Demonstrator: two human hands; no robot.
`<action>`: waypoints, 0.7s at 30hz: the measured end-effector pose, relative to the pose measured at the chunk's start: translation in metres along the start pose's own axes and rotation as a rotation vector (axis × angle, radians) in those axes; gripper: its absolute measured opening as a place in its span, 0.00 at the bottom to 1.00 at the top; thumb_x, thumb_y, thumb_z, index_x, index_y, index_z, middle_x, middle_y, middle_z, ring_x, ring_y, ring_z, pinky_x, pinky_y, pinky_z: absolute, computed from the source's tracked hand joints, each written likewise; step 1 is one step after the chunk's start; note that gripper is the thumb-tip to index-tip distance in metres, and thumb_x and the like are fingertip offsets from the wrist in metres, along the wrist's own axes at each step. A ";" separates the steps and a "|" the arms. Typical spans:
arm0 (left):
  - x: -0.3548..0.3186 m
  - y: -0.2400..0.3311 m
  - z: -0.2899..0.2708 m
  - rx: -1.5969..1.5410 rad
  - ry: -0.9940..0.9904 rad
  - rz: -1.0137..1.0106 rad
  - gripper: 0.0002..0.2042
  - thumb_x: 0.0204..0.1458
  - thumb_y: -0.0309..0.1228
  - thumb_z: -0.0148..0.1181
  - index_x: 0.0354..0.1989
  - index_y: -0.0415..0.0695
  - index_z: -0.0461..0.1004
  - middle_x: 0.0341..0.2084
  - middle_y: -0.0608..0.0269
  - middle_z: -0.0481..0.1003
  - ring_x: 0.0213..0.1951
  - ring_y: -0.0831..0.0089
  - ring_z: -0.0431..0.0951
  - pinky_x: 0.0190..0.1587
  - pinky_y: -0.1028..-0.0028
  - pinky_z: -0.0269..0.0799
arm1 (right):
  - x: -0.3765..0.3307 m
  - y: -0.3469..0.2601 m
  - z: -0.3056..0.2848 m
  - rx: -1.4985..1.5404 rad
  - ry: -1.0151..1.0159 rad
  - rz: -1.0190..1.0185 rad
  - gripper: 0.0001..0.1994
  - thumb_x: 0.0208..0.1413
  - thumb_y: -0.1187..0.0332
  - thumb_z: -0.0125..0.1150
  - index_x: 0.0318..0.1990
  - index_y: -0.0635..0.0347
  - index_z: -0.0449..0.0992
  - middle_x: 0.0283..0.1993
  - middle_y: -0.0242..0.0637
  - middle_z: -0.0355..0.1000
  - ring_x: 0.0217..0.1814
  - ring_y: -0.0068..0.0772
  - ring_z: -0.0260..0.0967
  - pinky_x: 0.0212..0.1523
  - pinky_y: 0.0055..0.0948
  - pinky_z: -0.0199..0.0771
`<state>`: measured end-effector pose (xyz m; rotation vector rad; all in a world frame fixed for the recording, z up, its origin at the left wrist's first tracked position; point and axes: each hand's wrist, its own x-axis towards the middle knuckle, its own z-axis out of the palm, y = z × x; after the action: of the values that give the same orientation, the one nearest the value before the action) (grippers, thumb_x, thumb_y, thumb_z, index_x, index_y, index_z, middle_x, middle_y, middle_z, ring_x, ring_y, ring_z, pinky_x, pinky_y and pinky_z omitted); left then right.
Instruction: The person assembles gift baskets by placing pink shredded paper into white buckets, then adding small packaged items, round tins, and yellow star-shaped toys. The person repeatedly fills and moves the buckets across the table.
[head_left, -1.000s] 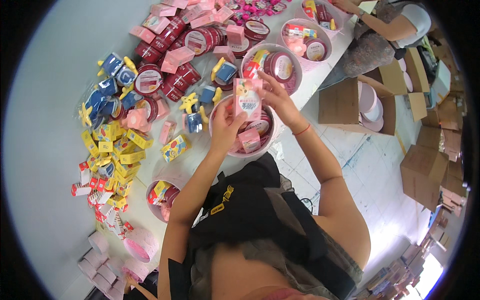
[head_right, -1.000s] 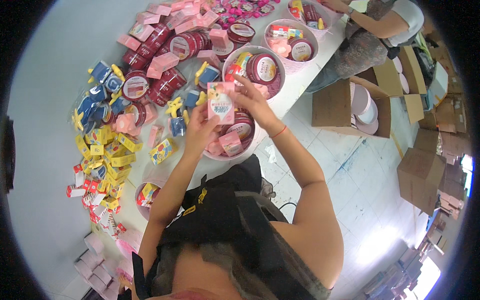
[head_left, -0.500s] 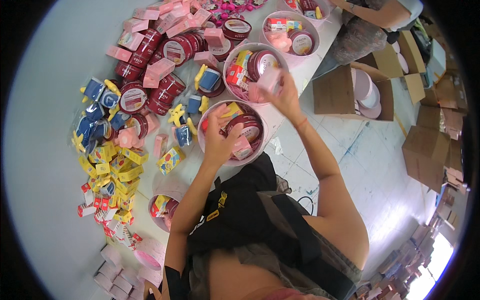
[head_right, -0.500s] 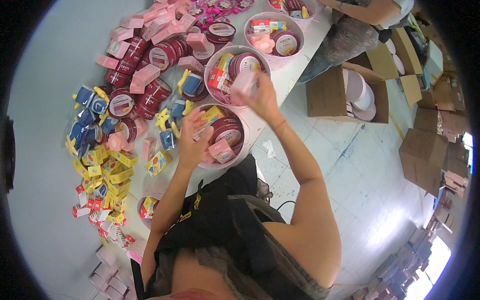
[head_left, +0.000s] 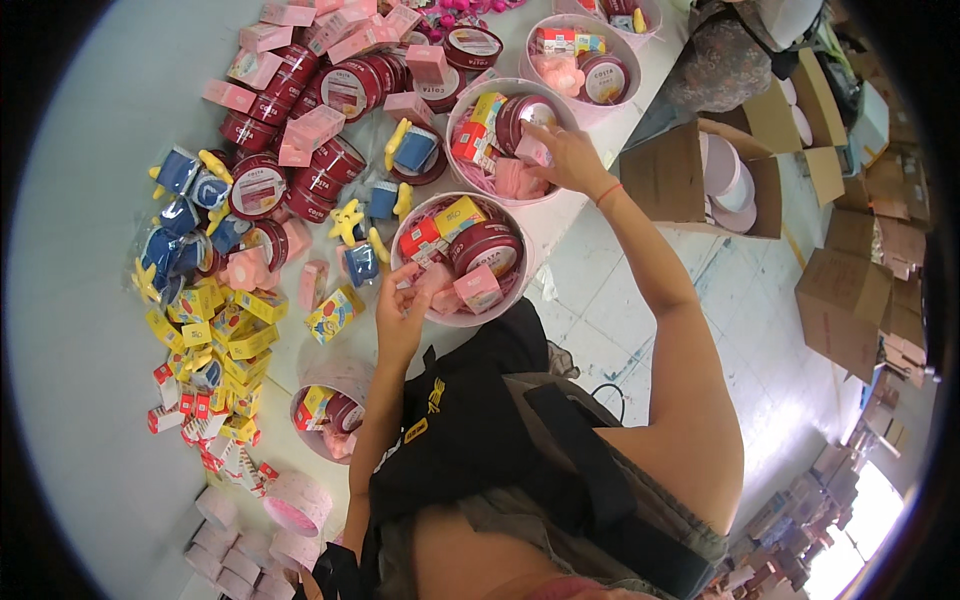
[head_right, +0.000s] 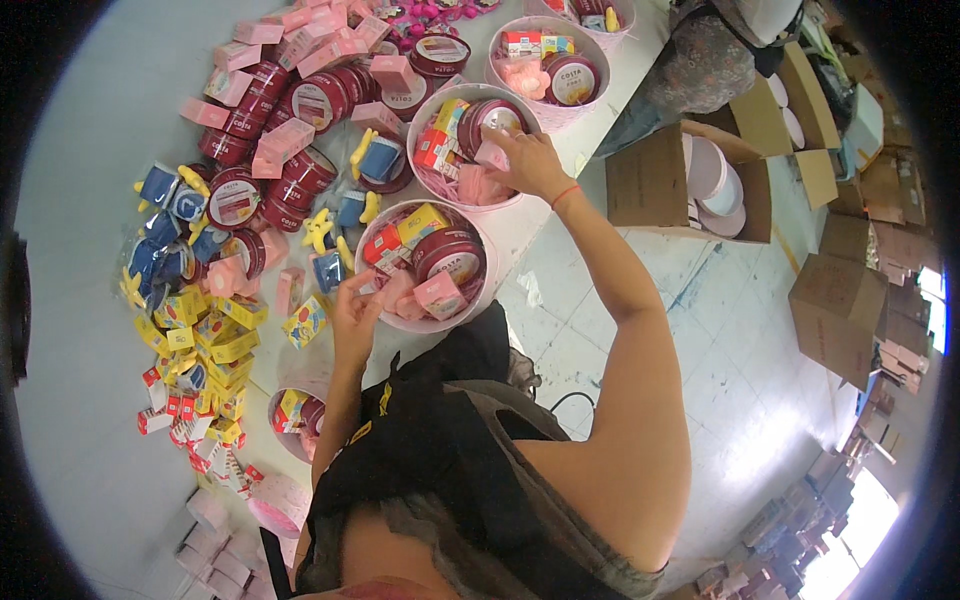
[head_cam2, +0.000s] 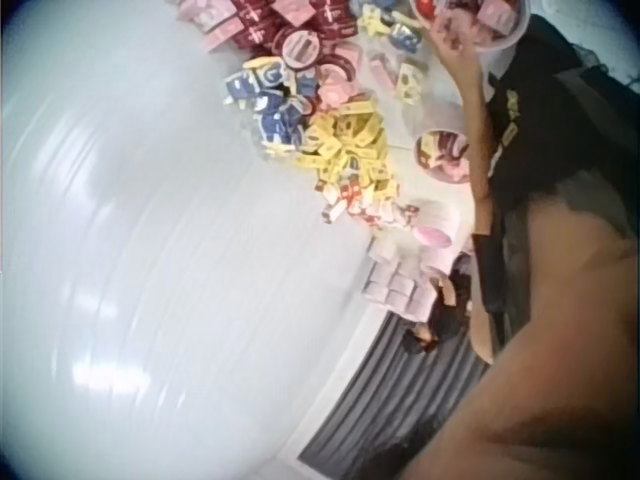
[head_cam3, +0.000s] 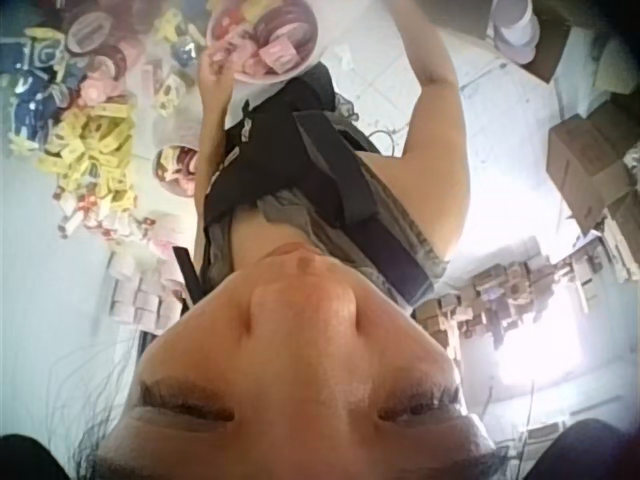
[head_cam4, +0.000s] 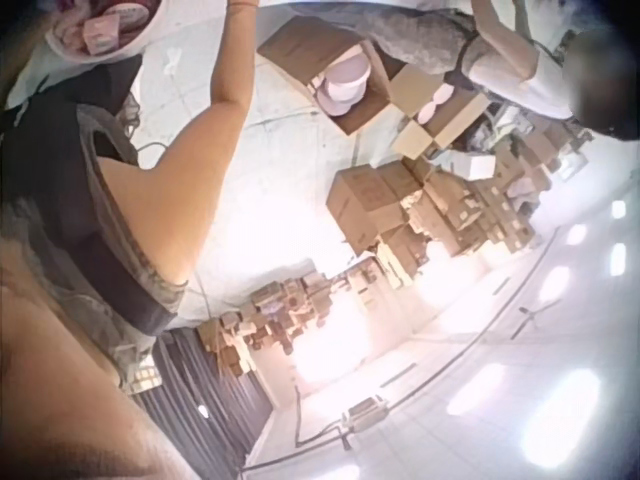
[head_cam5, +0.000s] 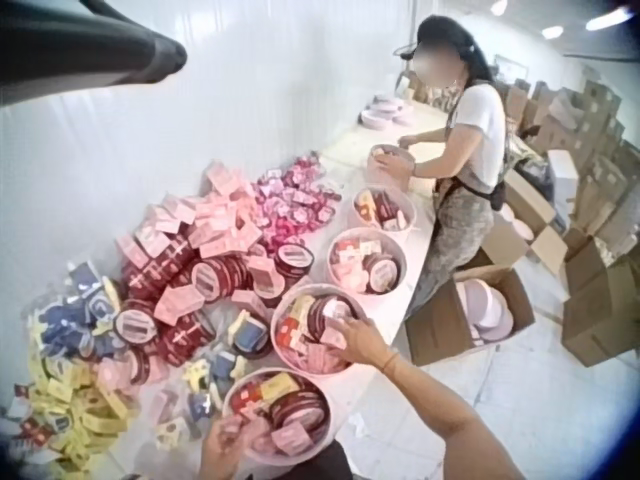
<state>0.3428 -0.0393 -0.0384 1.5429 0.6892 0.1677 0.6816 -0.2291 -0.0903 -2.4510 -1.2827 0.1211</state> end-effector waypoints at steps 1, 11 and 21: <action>0.000 0.001 0.000 -0.008 0.009 0.005 0.19 0.57 0.24 0.59 0.56 0.39 0.66 0.51 0.61 0.72 0.41 0.78 0.75 0.44 0.77 0.70 | 0.001 -0.001 -0.001 -0.005 -0.011 0.004 0.41 0.40 0.57 0.74 0.65 0.49 0.64 0.55 0.51 0.70 0.49 0.54 0.72 0.51 0.46 0.69; -0.030 -0.032 -0.022 -0.141 0.119 -0.071 0.18 0.57 0.28 0.61 0.55 0.41 0.68 0.34 0.62 0.76 0.36 0.79 0.74 0.39 0.79 0.68 | 0.006 -0.026 0.000 0.124 0.496 -0.008 0.10 0.44 0.68 0.71 0.33 0.60 0.77 0.34 0.43 0.73 0.38 0.48 0.72 0.40 0.43 0.70; -0.045 -0.043 -0.053 -0.180 0.293 -0.068 0.18 0.57 0.26 0.59 0.56 0.39 0.68 0.40 0.63 0.74 0.37 0.78 0.74 0.41 0.80 0.68 | 0.242 -0.202 0.090 0.293 0.289 -0.595 0.37 0.35 0.74 0.66 0.61 0.52 0.67 0.63 0.43 0.66 0.67 0.50 0.60 0.64 0.49 0.63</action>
<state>0.2665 -0.0195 -0.0599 1.3335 0.9300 0.3999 0.6435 0.0968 -0.0781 -1.6915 -1.6551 -0.1825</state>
